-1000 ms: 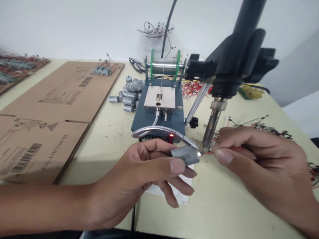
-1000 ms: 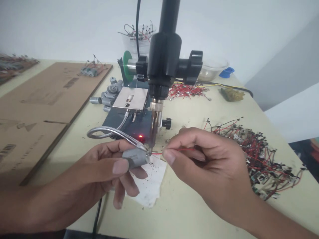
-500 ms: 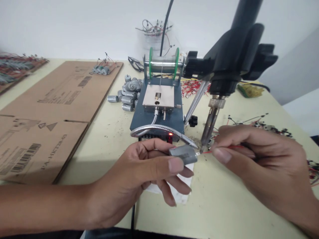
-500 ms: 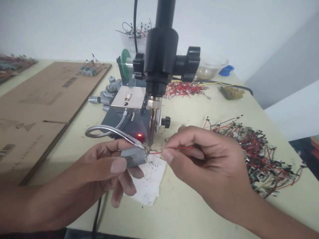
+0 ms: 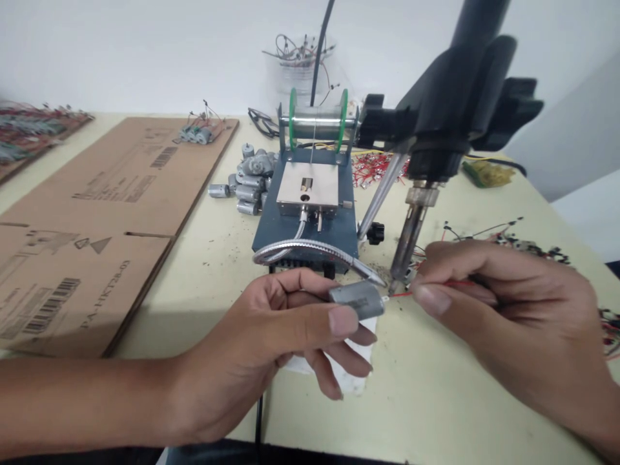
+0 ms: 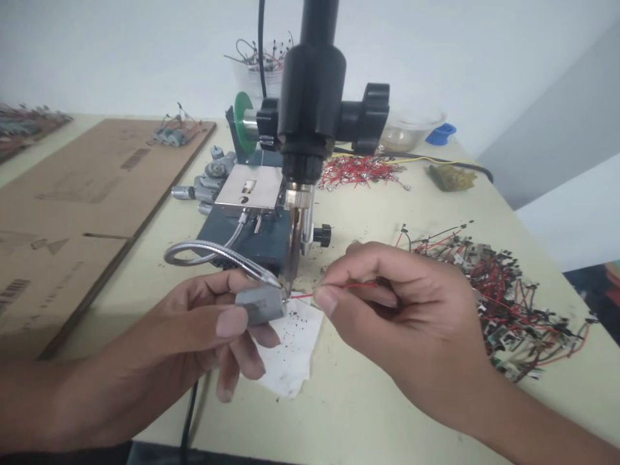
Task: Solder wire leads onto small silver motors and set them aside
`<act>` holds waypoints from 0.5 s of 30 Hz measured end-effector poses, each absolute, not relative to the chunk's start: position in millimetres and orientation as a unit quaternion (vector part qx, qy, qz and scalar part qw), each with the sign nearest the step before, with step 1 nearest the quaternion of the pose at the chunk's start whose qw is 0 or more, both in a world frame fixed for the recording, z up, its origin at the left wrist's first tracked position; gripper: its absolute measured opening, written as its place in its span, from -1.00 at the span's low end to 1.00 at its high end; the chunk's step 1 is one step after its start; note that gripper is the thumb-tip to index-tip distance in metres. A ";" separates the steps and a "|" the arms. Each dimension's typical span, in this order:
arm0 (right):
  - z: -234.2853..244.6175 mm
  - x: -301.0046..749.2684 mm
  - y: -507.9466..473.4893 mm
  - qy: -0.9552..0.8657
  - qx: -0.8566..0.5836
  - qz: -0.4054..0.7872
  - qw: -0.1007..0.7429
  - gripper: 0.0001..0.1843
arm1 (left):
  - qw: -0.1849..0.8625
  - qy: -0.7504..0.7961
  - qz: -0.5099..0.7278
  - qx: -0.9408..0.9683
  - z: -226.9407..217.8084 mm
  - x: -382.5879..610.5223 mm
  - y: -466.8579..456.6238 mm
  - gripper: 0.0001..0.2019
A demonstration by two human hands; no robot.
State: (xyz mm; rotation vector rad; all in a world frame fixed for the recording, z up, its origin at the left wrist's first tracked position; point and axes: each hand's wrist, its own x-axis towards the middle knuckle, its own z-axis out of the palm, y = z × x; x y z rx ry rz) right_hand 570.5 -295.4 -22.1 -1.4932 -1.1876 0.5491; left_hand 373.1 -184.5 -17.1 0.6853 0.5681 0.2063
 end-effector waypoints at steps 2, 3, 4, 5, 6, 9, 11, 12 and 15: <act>-22.4 570.5 -296.1 -0.503 -0.627 0.230 0.549 -0.84 | 0.897 0.278 0.104 0.329 -17.1 373.1 -184.9 -0.78; -22.6 570.5 -296.8 -0.502 -0.627 0.228 0.550 -0.84 | 0.897 0.277 0.104 0.330 -17.1 373.0 -185.0 -0.77; -22.7 570.6 -297.7 -0.501 -0.627 0.227 0.552 -0.84 | 0.896 0.278 0.104 0.329 -17.1 372.9 -185.2 -0.77; -22.9 570.7 -298.6 -0.499 -0.628 0.227 0.552 -0.84 | 0.897 0.278 0.104 0.329 -17.1 372.8 -185.3 -0.77; -23.1 570.7 -299.3 -0.499 -0.629 0.229 0.551 -0.84 | 0.897 0.278 0.102 0.329 -17.1 372.7 -185.3 -0.76; -23.4 570.5 -299.4 -0.498 -0.633 0.234 0.544 -0.83 | 0.896 0.277 0.098 0.332 -17.6 373.1 -185.3 -0.75; -23.1 570.1 -298.0 -0.498 -0.635 0.233 0.542 -0.83 | 0.896 0.275 0.099 0.334 -18.4 374.0 -184.8 -0.75; -22.8 569.8 -297.1 -0.496 -0.636 0.233 0.543 -0.84 | 0.896 0.273 0.099 0.336 -18.9 374.4 -184.4 -0.76; -21.8 569.3 -295.9 -0.489 -0.636 0.242 0.546 -0.86 | 0.895 0.270 0.098 0.341 -20.4 374.6 -183.5 -0.78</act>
